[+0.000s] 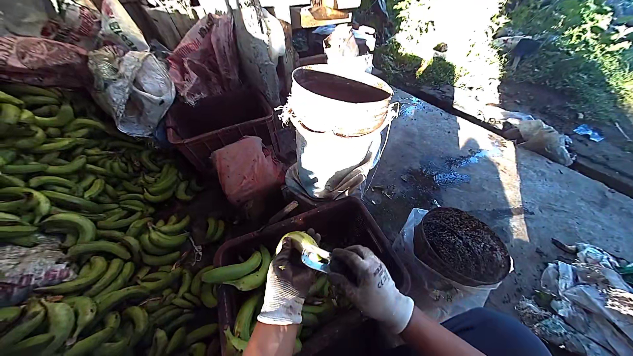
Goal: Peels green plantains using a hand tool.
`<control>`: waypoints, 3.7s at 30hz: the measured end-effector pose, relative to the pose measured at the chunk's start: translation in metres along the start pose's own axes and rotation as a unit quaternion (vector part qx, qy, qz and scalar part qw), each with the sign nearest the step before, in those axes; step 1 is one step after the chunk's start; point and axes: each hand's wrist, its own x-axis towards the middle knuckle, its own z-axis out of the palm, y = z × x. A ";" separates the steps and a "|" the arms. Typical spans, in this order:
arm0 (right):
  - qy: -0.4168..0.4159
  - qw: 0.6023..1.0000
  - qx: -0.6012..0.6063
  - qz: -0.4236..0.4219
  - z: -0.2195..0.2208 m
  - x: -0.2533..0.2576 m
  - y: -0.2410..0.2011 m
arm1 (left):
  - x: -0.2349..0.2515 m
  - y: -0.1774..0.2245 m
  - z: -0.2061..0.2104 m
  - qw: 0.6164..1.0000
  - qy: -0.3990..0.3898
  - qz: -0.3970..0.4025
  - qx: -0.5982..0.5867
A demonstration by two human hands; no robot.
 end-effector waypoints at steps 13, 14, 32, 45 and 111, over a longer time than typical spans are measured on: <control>-0.025 0.999 0.030 -0.015 -0.020 0.016 0.019 | -0.013 0.006 -0.014 0.924 -0.128 0.012 0.361; -0.036 0.999 0.037 -0.007 -0.023 0.017 0.021 | -0.014 0.008 -0.013 0.923 -0.147 -0.005 0.356; -0.160 0.920 -0.107 0.341 -0.062 0.046 0.076 | -0.011 -0.001 0.001 0.885 -0.208 -0.065 0.412; -0.002 0.996 0.030 -0.080 -0.022 0.013 0.022 | -0.009 0.007 0.000 0.985 -0.149 -0.046 0.076; -0.120 0.916 0.032 0.382 0.084 0.100 0.120 | -0.038 0.147 -0.019 0.673 0.043 0.331 0.660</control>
